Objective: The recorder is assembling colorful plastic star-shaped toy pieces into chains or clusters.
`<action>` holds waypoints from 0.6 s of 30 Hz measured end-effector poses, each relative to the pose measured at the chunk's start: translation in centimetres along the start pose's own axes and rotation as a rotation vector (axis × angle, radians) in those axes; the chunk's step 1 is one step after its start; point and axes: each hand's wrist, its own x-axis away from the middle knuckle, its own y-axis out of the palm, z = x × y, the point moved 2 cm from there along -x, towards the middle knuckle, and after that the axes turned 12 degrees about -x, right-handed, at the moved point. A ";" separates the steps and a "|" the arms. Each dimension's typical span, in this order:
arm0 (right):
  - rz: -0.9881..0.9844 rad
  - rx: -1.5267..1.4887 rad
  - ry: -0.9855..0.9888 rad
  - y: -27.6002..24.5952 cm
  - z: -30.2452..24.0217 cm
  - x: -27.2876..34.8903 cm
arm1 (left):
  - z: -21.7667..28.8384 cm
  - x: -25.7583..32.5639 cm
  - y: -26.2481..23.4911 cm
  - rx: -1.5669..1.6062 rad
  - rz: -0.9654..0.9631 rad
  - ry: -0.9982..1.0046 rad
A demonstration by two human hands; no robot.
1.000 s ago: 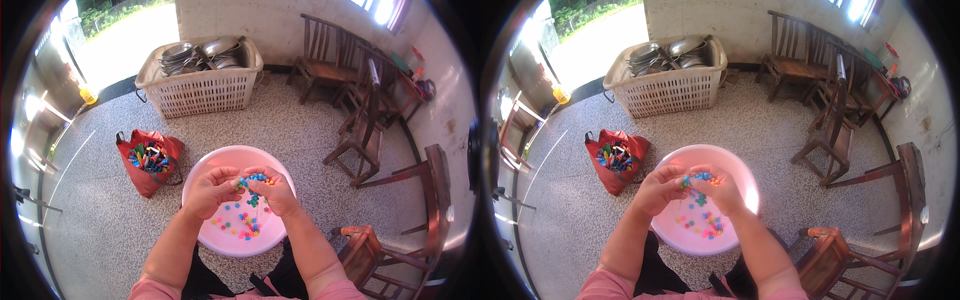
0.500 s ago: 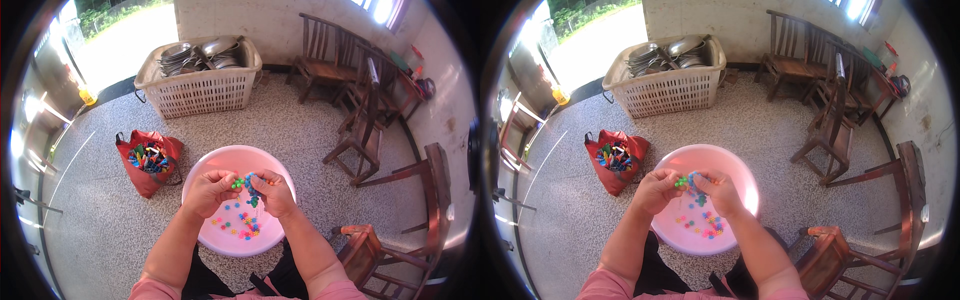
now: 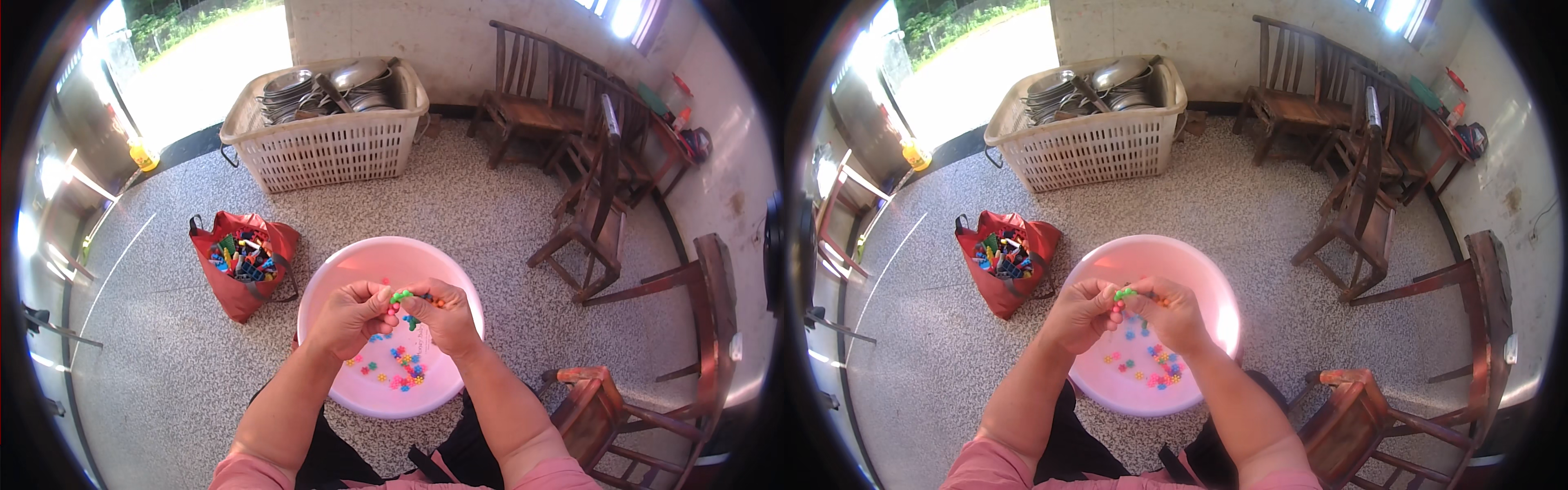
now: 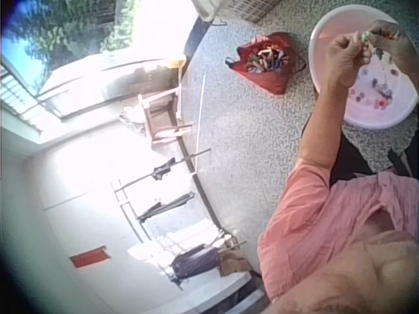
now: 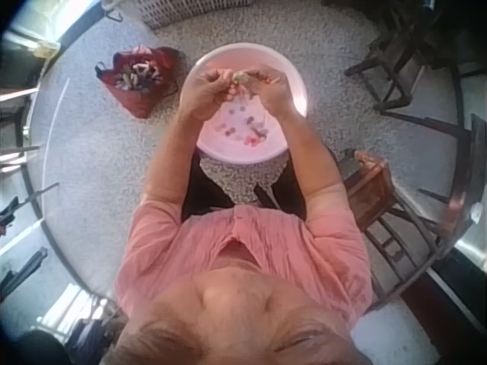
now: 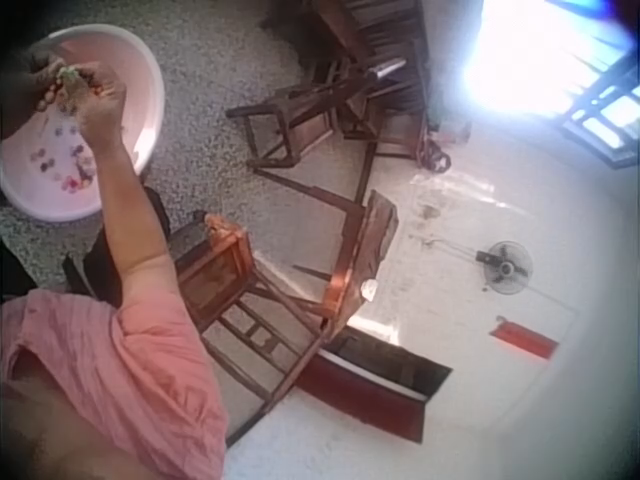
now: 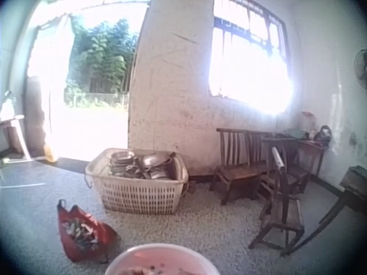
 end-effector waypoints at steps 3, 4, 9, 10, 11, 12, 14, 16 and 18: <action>0.037 -0.319 0.081 0.2 0.3 -0.1 | -0.2 -0.1 0.2 0.143 -0.034 -0.001; 0.114 -0.266 0.098 -0.2 0.8 -0.2 | 0.1 -0.2 0.2 0.117 -0.027 0.015; 0.244 -0.118 0.187 -1.1 0.0 -0.6 | 1.2 0.1 0.1 -0.344 0.173 0.108; 0.268 -0.208 0.248 -1.2 0.1 -0.6 | 0.8 0.0 -0.1 -0.514 0.220 0.180; 0.292 -0.298 0.309 -1.2 0.2 -0.6 | 0.7 0.0 -0.1 -0.683 0.265 0.252; 0.293 -0.297 0.309 -1.3 0.4 -0.5 | 0.7 0.1 0.4 -0.682 0.264 0.252; 0.242 -0.463 0.303 -1.5 0.9 -0.3 | 0.8 0.3 1.8 -1.045 0.169 0.340; 0.225 -0.495 0.325 -0.4 1.0 -0.3 | 0.1 0.5 2.1 -1.076 0.212 0.384; 0.210 -0.525 0.347 0.1 1.0 -0.3 | -0.3 0.1 1.6 -1.106 0.252 0.428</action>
